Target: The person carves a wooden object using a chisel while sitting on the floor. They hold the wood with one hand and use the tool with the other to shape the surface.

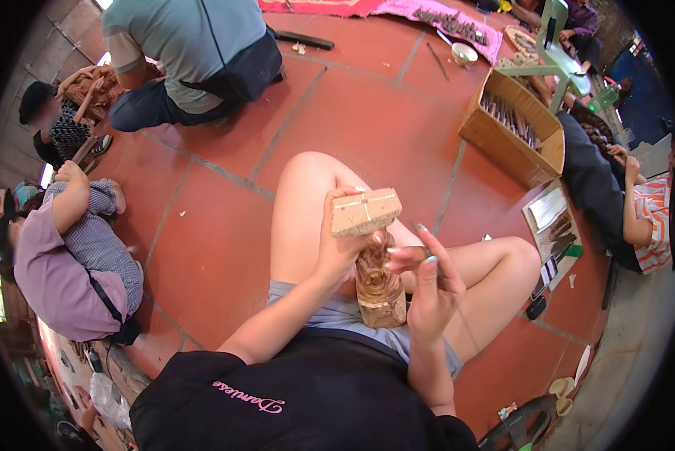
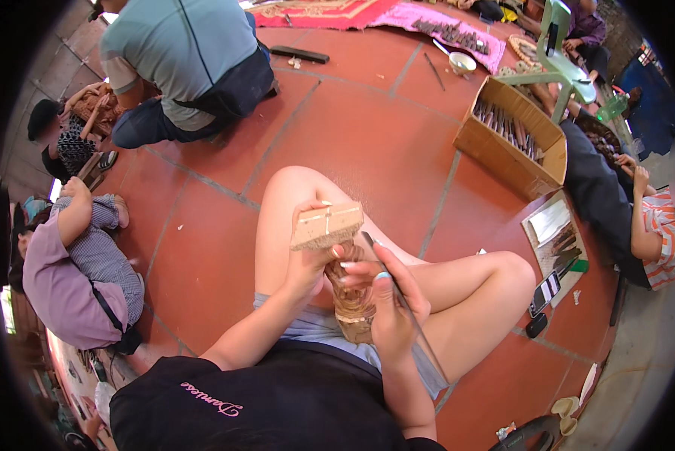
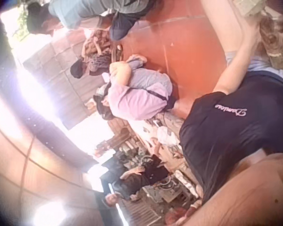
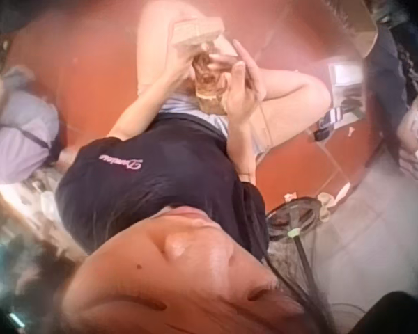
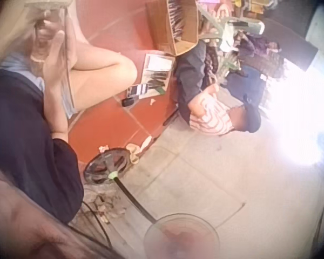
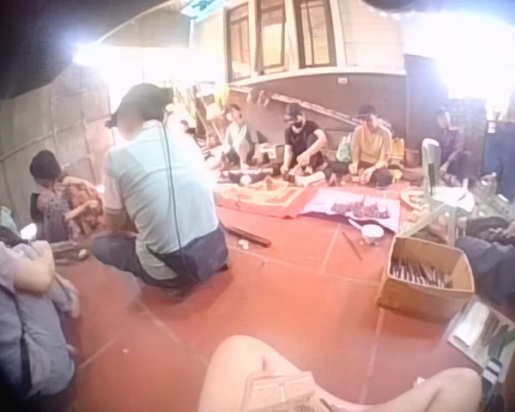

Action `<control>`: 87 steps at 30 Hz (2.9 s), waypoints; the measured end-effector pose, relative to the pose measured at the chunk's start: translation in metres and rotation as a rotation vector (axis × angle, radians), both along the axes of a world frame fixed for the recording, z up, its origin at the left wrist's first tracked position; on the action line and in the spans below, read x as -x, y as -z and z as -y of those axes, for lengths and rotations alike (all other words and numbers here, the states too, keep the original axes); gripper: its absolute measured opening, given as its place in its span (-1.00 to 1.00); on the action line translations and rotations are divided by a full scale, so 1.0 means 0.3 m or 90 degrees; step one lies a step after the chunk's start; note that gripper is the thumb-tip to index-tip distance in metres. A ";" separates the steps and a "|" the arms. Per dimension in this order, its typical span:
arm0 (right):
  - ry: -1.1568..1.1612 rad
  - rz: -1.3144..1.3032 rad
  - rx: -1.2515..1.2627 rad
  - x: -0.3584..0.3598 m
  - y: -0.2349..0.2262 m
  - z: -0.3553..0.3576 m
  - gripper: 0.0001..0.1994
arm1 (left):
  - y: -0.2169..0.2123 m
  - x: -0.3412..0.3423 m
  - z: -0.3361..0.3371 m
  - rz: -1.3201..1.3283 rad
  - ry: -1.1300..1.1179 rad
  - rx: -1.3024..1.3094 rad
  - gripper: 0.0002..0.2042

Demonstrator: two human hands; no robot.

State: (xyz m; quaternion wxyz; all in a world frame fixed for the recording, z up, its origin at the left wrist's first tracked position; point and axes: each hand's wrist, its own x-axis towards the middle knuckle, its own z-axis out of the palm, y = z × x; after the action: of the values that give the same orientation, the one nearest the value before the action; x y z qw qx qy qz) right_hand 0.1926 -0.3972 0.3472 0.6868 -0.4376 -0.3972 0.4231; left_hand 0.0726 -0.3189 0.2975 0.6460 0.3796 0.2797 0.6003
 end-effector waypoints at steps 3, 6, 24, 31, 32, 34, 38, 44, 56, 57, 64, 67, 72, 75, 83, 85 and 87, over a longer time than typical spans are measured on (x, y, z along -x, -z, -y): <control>0.084 0.032 0.047 -0.031 0.178 -0.179 -0.68 | 0.161 -0.012 -0.221 -0.012 0.030 -0.004 -0.20; 0.120 -0.007 0.104 -0.045 0.290 -0.382 -0.74 | 0.315 -0.007 -0.463 -0.037 0.115 0.026 -0.10; 0.009 0.538 -0.057 0.117 0.648 -0.883 -0.77 | 0.778 0.197 -0.860 0.130 0.248 -0.019 0.07; -0.102 0.609 -0.010 0.134 0.563 -0.860 -0.76 | 0.775 0.234 -0.810 0.097 0.216 -0.035 0.06; -0.123 0.599 -0.031 0.130 0.569 -0.847 -0.77 | 0.768 0.239 -0.801 0.121 0.231 -0.021 0.04; -0.136 0.589 -0.045 0.133 0.592 -0.820 -0.80 | 0.754 0.245 -0.779 0.167 0.263 0.006 0.02; -0.016 0.471 0.058 0.180 0.627 -0.758 -0.87 | 0.726 0.243 -0.769 0.171 0.243 0.022 0.05; 0.079 0.142 0.158 0.247 0.598 -0.757 -0.84 | 0.692 0.252 -0.793 0.135 0.229 0.039 0.14; 0.056 0.318 0.088 0.252 0.612 -0.787 -0.92 | 0.733 0.251 -0.787 0.161 0.231 0.004 -0.03; 0.057 0.350 0.091 0.256 0.605 -0.798 -0.94 | 0.730 0.252 -0.788 0.161 0.230 0.003 -0.03; 0.025 0.467 0.123 0.248 0.548 -0.828 -0.92 | 0.736 0.259 -0.793 0.148 0.234 -0.011 -0.02; 0.047 0.513 0.116 0.261 0.548 -0.805 -0.90 | 0.733 0.261 -0.784 0.141 0.237 -0.014 -0.02; 0.048 0.534 0.084 0.241 0.566 -0.765 -0.90 | 0.719 0.249 -0.769 0.134 0.219 0.038 0.17; 0.057 0.530 0.073 0.238 0.580 -0.751 -0.91 | 0.719 0.250 -0.763 0.133 0.208 0.035 0.16; 0.040 0.503 0.050 0.257 0.584 -0.764 -0.91 | 0.703 0.252 -0.762 0.109 0.203 0.022 0.16; 0.050 0.502 0.068 0.257 0.565 -0.774 -0.91 | 0.698 0.242 -0.761 0.110 0.207 0.022 0.16; 0.062 0.484 0.084 0.255 0.553 -0.781 -0.91 | 0.712 0.244 -0.770 0.133 0.225 -0.018 0.03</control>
State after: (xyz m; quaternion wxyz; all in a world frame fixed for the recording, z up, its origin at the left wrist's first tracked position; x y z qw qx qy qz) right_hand 0.1160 -0.1628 0.1814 0.4801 -0.6247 -0.5742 0.2227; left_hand -0.0007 -0.0878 0.0840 0.7613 0.3674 0.1315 0.5178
